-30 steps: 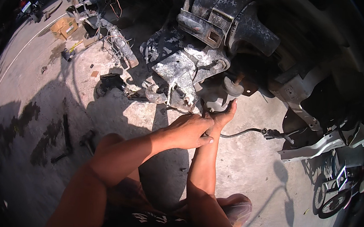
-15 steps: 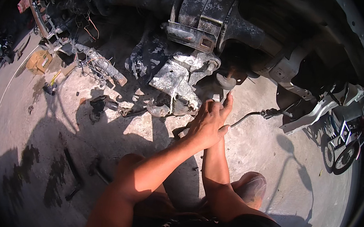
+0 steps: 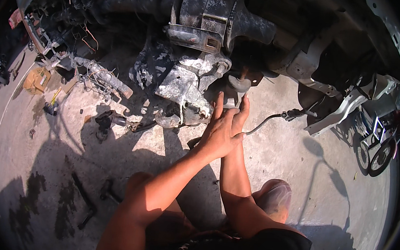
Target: The person kneels on the floor and uses a power tool to remove bolts from a silver metal car part. They then detach a black metal bracket and set it aside, continuing to manipulate the part with their hands.
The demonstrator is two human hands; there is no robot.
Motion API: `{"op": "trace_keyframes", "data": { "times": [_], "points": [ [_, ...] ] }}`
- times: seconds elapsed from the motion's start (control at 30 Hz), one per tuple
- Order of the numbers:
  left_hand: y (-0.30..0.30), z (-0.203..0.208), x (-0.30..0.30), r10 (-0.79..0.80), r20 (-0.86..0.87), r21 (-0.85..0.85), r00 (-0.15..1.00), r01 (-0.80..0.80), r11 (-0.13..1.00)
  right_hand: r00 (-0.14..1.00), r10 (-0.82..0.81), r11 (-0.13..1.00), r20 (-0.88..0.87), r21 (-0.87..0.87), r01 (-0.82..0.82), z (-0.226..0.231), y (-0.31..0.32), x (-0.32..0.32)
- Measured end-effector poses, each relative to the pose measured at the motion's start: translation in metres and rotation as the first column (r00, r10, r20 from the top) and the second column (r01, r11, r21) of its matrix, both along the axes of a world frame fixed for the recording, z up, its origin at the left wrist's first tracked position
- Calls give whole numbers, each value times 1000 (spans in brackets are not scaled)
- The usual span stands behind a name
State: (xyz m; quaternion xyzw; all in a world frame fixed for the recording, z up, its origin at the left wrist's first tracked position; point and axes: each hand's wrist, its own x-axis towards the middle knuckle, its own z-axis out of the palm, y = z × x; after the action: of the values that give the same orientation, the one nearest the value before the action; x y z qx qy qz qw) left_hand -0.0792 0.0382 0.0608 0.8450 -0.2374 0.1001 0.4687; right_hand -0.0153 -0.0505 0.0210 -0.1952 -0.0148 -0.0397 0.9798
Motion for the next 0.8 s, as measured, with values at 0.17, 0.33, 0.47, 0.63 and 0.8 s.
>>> {"op": "trace_keyframes", "data": {
  "times": [0.17, 0.33, 0.47, 0.63, 0.8],
  "points": [
    [-3, -1, 12, 14, 19, 86, 1000, -16, 996, 996, -40, 998, 75, -41, 44, -12, -5, 19],
    [-9, 0, 11, 12, 34, 90, 999, -15, 996, 1000, -26, 1000, 13, 9, 25, -6, -9, 15],
    [-9, 3, 12, -30, -22, 34, 999, 30, 999, 1000, 8, 1000, 20, 7, -9, -14, -15, 22],
    [-8, 1, 14, 16, 6, 45, 1000, -16, 999, 999, 20, 999, 42, -46, -18, -14, -12, 23],
    [-9, 0, 15, 42, -98, 8, 994, -42, 999, 997, -72, 994, 30, -77, 74, -20, -5, 25]
  ]
}}
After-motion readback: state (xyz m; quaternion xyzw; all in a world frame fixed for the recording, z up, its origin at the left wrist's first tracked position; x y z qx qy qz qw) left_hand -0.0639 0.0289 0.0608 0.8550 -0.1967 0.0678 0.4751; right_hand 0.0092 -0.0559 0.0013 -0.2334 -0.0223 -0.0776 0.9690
